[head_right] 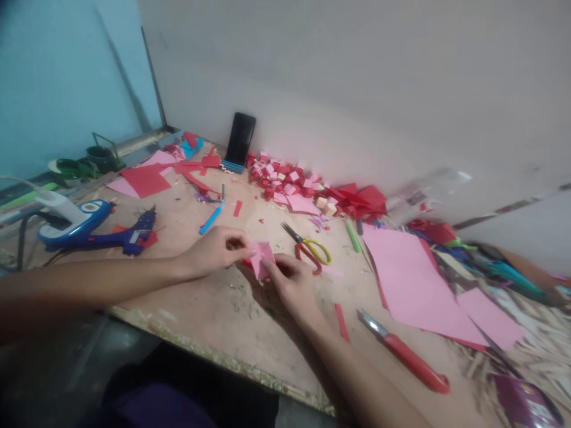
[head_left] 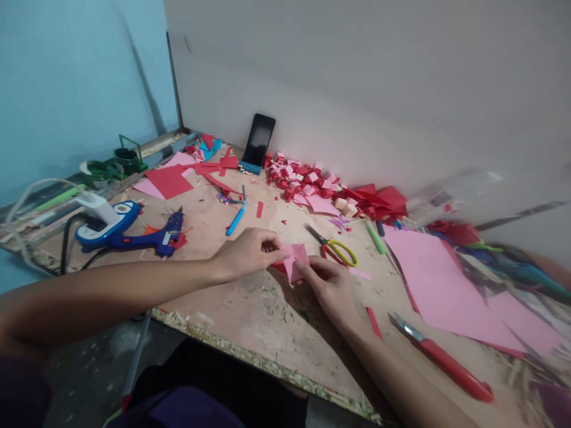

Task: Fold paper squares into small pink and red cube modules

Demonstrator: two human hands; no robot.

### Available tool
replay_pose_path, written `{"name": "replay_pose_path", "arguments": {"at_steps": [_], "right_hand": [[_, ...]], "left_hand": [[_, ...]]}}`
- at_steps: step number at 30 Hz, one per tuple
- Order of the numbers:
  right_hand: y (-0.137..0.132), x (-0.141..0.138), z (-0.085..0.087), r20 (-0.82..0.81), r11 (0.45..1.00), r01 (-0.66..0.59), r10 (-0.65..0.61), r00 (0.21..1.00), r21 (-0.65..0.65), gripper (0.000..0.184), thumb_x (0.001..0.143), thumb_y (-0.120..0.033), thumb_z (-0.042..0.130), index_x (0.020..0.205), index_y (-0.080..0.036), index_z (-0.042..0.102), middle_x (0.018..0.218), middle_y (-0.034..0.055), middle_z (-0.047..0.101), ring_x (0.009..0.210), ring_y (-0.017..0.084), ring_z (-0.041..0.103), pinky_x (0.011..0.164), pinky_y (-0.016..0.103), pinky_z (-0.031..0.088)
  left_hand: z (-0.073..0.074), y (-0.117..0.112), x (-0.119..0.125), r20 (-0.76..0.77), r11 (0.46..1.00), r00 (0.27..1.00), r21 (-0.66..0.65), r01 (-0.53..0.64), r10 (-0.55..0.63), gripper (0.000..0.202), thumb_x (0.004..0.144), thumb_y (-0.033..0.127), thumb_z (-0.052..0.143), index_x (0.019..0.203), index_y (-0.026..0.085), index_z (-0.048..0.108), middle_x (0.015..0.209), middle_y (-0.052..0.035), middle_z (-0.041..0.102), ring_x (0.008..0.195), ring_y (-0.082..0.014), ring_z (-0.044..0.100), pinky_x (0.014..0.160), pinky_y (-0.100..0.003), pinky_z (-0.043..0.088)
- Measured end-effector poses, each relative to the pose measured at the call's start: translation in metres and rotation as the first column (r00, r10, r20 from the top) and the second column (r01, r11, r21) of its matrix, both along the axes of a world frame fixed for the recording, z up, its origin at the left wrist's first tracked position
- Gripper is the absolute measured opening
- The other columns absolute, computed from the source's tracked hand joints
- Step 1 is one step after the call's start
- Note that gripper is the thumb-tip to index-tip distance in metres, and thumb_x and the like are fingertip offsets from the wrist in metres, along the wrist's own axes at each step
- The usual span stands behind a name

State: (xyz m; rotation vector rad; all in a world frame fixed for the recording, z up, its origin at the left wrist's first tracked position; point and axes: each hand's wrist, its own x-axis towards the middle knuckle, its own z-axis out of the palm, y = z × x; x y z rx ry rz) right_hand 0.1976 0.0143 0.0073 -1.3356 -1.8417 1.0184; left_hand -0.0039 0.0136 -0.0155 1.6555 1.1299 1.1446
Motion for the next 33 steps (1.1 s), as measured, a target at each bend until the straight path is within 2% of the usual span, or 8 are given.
{"name": "replay_pose_path", "arguments": {"at_steps": [5,9,14,20,22,26,31,33], "right_hand": [[-0.003,-0.001,0.0,-0.021,1.0,0.031,-0.031,0.999,-0.002,0.033,0.087,-0.044,0.068,0.068,-0.017,0.073,0.062,0.0038,0.066,0.058,0.018,0.055,0.055,0.029,0.042],[-0.003,-0.002,-0.004,-0.094,1.0,0.021,-0.019,0.995,0.019,0.031,0.086,-0.042,0.07,0.066,-0.019,0.071,0.066,0.0036,0.064,0.062,0.019,0.054,0.056,0.029,0.042],[-0.003,-0.001,-0.004,-0.123,0.998,-0.008,0.016,0.992,0.063,0.025,0.087,-0.039,0.07,0.073,-0.02,0.076,0.071,0.0037,0.065,0.066,0.019,0.056,0.061,0.03,0.044],[-0.008,-0.005,-0.005,-0.195,0.996,-0.061,0.047,0.98,-0.064,0.026,0.085,-0.044,0.072,0.083,-0.019,0.078,0.074,0.0037,0.068,0.057,0.016,0.055,0.054,0.029,0.046],[-0.007,-0.005,-0.005,-0.205,0.994,-0.072,0.054,0.977,-0.079,0.028,0.085,-0.046,0.073,0.084,-0.019,0.078,0.076,0.0042,0.07,0.056,0.016,0.056,0.054,0.028,0.047],[-0.004,-0.004,-0.007,-0.218,0.995,-0.043,0.021,0.976,-0.095,0.031,0.084,-0.049,0.073,0.088,-0.018,0.078,0.078,0.0052,0.073,0.056,0.016,0.058,0.056,0.029,0.049],[-0.005,-0.003,-0.01,-0.173,0.996,-0.044,0.03,0.985,-0.075,0.027,0.084,-0.046,0.074,0.08,-0.02,0.076,0.076,0.0054,0.073,0.062,0.019,0.062,0.057,0.03,0.05],[-0.007,-0.003,-0.012,-0.144,0.997,-0.059,0.052,0.988,-0.046,0.023,0.084,-0.044,0.074,0.083,-0.021,0.077,0.08,0.0058,0.074,0.068,0.021,0.064,0.059,0.03,0.051]], "left_hand": [[0.008,-0.007,-0.001,0.019,0.994,0.998,0.086,-0.062,0.06,0.024,0.087,0.03,0.07,0.07,0.017,0.058,0.067,0.0027,0.058,0.062,-0.0109,0.051,0.06,-0.024,0.04],[0.015,-0.017,0.002,-0.114,0.987,0.993,0.152,0.051,-0.034,0.019,0.09,0.028,0.067,0.074,0.018,0.066,0.072,0.0004,0.066,0.066,-0.0125,0.057,0.066,-0.025,0.043],[0.009,-0.013,0.003,-0.18,0.985,0.984,0.171,0.021,0.011,0.008,0.091,0.023,0.066,0.091,0.02,0.073,0.091,-0.0024,0.075,0.08,-0.0153,0.066,0.074,-0.027,0.048],[0.008,-0.01,0.002,-0.151,0.997,0.989,0.074,0.018,-0.007,0.025,0.081,0.04,0.078,0.088,0.018,0.069,0.087,-0.0023,0.072,0.071,-0.0147,0.063,0.065,-0.027,0.049],[0.008,-0.01,0.003,-0.117,0.999,0.993,0.028,0.024,-0.02,0.025,0.081,0.039,0.078,0.088,0.018,0.067,0.084,-0.0016,0.07,0.07,-0.0147,0.063,0.065,-0.027,0.049],[0.008,-0.01,0.003,-0.019,1.0,0.999,-0.004,0.03,-0.03,0.009,0.087,0.026,0.068,0.091,0.018,0.065,0.09,-0.0028,0.071,0.079,-0.0156,0.066,0.068,-0.026,0.051],[0.011,-0.011,0.003,-0.025,0.999,0.999,-0.04,0.031,-0.032,0.029,0.078,0.039,0.08,0.09,0.019,0.062,0.086,-0.0009,0.067,0.073,-0.015,0.062,0.066,-0.027,0.051],[0.011,-0.011,0.002,-0.037,0.999,0.999,-0.039,0.018,-0.02,0.029,0.077,0.037,0.08,0.087,0.02,0.058,0.082,0.0004,0.064,0.07,-0.0141,0.06,0.064,-0.026,0.049]]}}
